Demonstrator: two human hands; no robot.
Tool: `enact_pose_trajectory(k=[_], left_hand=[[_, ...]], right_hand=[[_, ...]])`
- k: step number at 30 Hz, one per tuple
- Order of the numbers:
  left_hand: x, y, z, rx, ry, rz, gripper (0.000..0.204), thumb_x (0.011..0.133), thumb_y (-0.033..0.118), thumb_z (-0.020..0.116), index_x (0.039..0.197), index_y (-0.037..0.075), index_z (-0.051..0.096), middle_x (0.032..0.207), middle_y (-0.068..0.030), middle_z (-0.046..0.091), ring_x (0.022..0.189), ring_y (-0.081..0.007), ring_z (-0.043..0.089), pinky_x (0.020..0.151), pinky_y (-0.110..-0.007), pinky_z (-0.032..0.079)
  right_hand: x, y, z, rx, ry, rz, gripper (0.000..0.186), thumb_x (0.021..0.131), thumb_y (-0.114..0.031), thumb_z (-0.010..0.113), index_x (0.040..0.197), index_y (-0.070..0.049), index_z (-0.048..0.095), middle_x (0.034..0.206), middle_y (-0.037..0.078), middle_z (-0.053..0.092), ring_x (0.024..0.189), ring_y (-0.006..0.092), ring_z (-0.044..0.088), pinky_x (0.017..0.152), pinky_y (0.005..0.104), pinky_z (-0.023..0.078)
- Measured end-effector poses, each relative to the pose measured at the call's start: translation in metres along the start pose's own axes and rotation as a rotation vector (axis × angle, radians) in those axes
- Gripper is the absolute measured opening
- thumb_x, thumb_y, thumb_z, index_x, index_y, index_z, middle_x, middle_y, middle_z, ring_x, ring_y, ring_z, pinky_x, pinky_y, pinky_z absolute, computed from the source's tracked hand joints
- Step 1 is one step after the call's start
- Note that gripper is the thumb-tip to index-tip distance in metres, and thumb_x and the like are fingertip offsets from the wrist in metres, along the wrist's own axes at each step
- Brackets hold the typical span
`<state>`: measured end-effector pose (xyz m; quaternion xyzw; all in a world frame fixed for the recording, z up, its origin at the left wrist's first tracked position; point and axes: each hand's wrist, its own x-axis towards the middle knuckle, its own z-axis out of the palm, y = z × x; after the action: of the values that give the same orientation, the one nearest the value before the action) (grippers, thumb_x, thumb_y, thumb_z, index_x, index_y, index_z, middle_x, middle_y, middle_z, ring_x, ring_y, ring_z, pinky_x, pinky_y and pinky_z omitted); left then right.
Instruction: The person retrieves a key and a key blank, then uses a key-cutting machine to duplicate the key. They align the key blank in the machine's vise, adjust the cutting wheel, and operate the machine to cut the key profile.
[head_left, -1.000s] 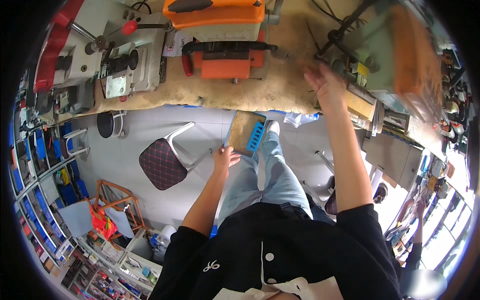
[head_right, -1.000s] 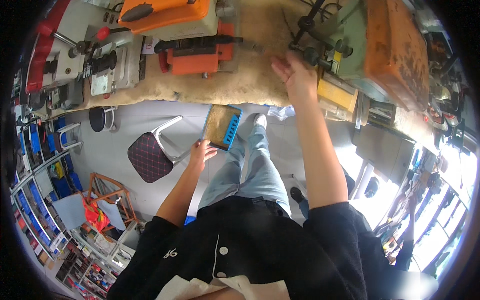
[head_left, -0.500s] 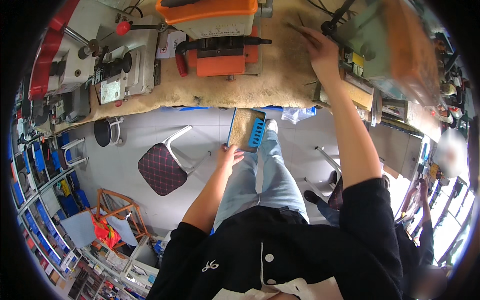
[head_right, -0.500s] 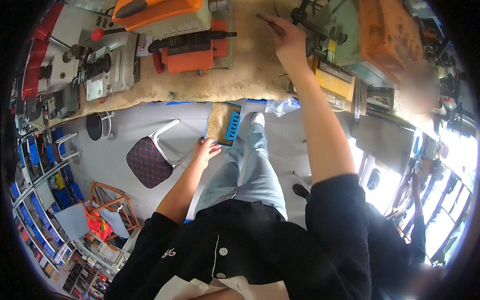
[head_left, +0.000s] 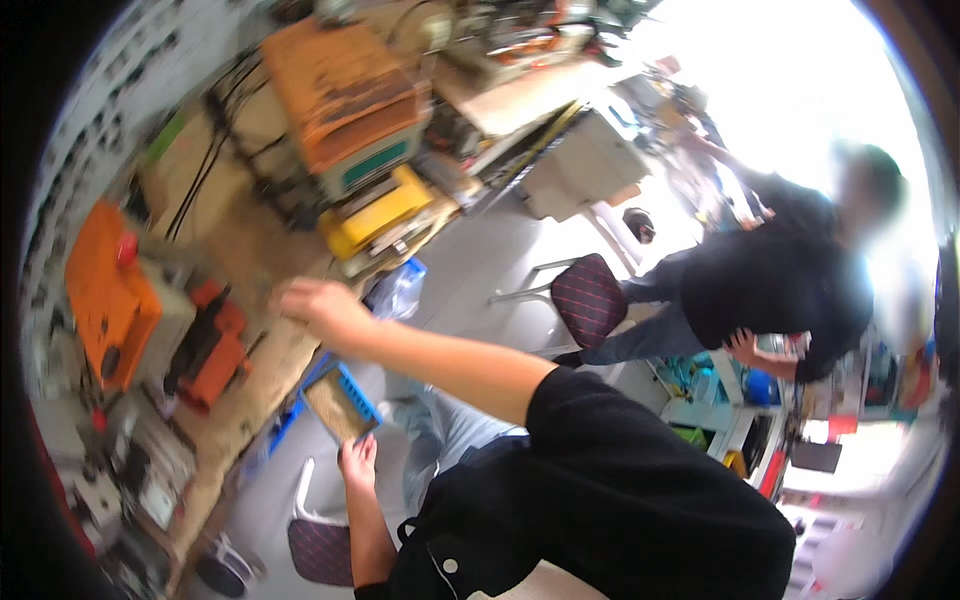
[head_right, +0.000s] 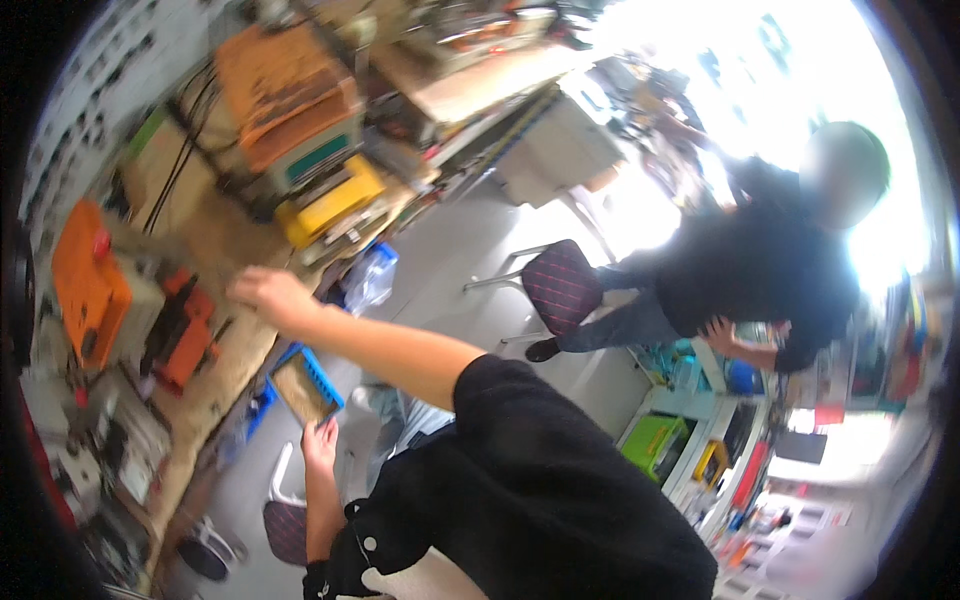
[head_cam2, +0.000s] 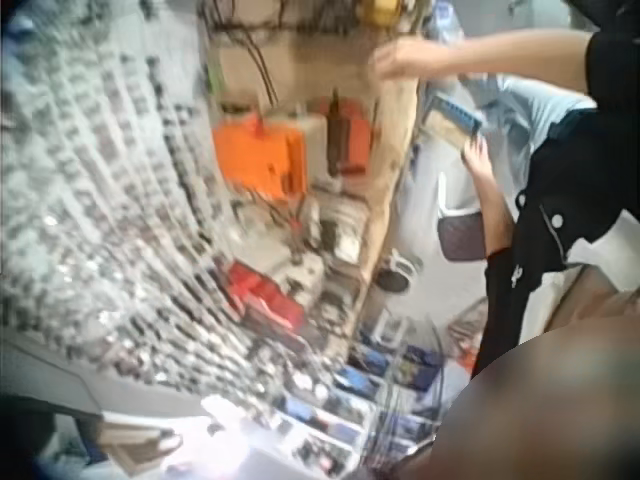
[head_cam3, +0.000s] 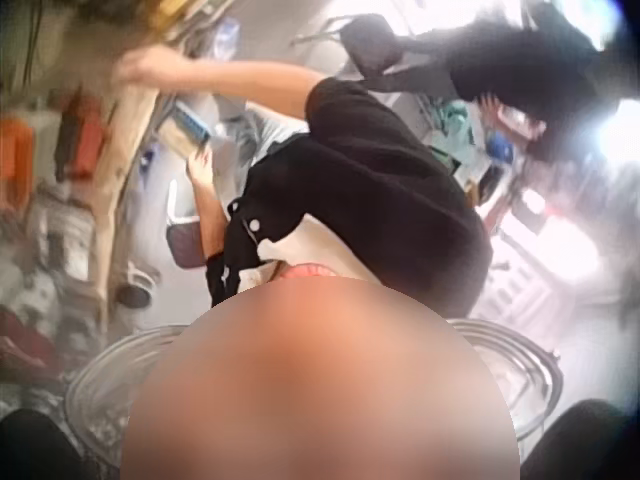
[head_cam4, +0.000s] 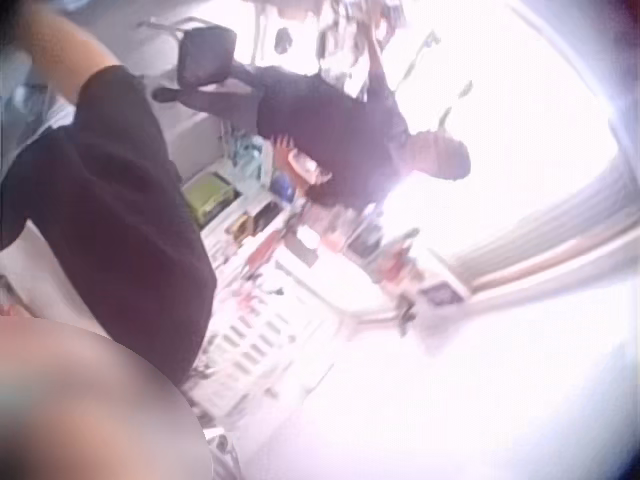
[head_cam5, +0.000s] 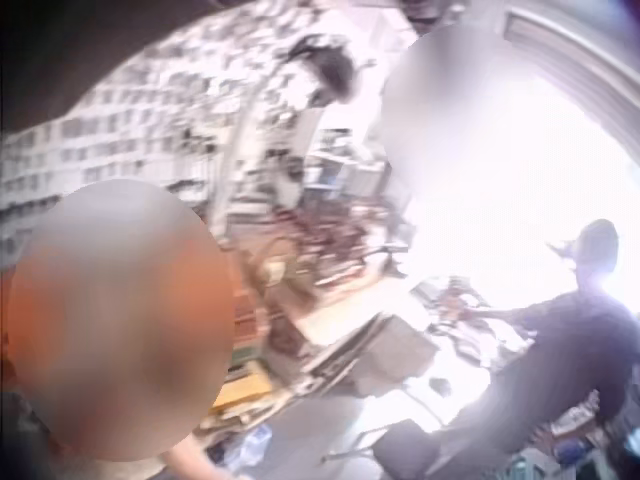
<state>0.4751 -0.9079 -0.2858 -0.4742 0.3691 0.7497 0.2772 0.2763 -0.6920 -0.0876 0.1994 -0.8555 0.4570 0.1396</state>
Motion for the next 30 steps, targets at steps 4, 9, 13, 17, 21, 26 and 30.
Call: enact_pose_trajectory(k=[4, 9, 13, 17, 21, 26, 30], left_hand=[[-0.001, 0.008, -0.012, 0.119, -0.007, -0.031, 0.034, 0.082, 0.018, 0.054, 0.11, -0.001, 0.045, 0.101, -0.0146, 0.057, 0.09, -0.027, 0.058, 0.083, -0.04, 0.05], [-0.017, 0.0, -0.018, 0.063, -0.049, 0.048, 0.044, 0.08, 0.012, 0.059, 0.115, 0.003, 0.035, 0.1, -0.0163, 0.05, 0.087, -0.0326, 0.057, 0.075, -0.046, 0.053], [-0.061, -0.001, -0.01, 0.128, 0.01, 0.171, 0.042, 0.081, 0.011, 0.056, 0.116, 0.002, 0.036, 0.102, -0.0135, 0.05, 0.085, -0.0282, 0.057, 0.073, -0.042, 0.053], [-0.11, 0.008, -0.002, 0.125, 0.001, 0.232, 0.04, 0.081, 0.01, 0.054, 0.115, 0.0, 0.036, 0.101, -0.0109, 0.051, 0.086, -0.0226, 0.057, 0.073, -0.039, 0.054], [-0.143, 0.028, 0.013, 0.107, 0.007, 0.289, 0.04, 0.081, 0.013, 0.054, 0.115, -0.001, 0.038, 0.102, -0.0112, 0.053, 0.089, -0.0216, 0.058, 0.073, -0.036, 0.054], [-0.166, 0.058, 0.041, 0.161, 0.079, 0.362, 0.044, 0.082, 0.016, 0.055, 0.118, -0.002, 0.039, 0.106, -0.0125, 0.053, 0.092, -0.0224, 0.058, 0.074, -0.036, 0.053], [-0.17, 0.077, 0.054, 0.193, 0.068, 0.369, 0.045, 0.082, 0.018, 0.055, 0.119, -0.002, 0.04, 0.105, -0.0118, 0.054, 0.093, -0.0224, 0.057, 0.075, -0.035, 0.052]], right_hand=[[-0.011, -0.026, -0.022, 0.102, 0.159, 0.095, 0.021, 0.075, -0.005, 0.061, 0.096, -0.008, 0.061, 0.096, 0.01, 0.06, 0.089, 0.0301, 0.058, 0.076, 0.0369, 0.048], [-0.02, -0.029, -0.049, -0.159, 0.142, 0.196, 0.018, 0.075, -0.006, 0.063, 0.092, -0.007, 0.062, 0.085, 0.009, 0.061, 0.08, 0.0237, 0.06, 0.069, 0.0322, 0.048], [-0.02, -0.028, -0.063, -0.114, 0.056, 0.379, 0.013, 0.082, -0.015, 0.058, 0.084, -0.002, 0.057, 0.074, 0.012, 0.057, 0.07, 0.0305, 0.058, 0.063, 0.0362, 0.046], [-0.013, -0.016, -0.059, -0.282, -0.072, 0.583, 0.024, 0.086, -0.018, 0.054, 0.075, 0.003, 0.048, 0.066, 0.018, 0.051, 0.059, 0.0306, 0.051, 0.057, 0.037, 0.04], [-0.003, -0.001, -0.045, -0.249, -0.12, 0.403, 0.025, 0.082, -0.019, 0.058, 0.072, 0.002, 0.048, 0.071, 0.018, 0.051, 0.064, 0.0374, 0.05, 0.058, 0.04, 0.04], [0.009, 0.009, -0.039, -0.268, -0.131, 0.411, 0.023, 0.081, -0.019, 0.059, 0.073, 0.001, 0.052, 0.072, 0.018, 0.052, 0.067, 0.0374, 0.052, 0.06, 0.0414, 0.041], [0.048, 0.024, -0.018, -0.338, -0.07, 0.253, 0.015, 0.081, -0.015, 0.056, 0.08, 0.001, 0.055, 0.081, 0.016, 0.056, 0.073, 0.0354, 0.057, 0.063, 0.0398, 0.045]])
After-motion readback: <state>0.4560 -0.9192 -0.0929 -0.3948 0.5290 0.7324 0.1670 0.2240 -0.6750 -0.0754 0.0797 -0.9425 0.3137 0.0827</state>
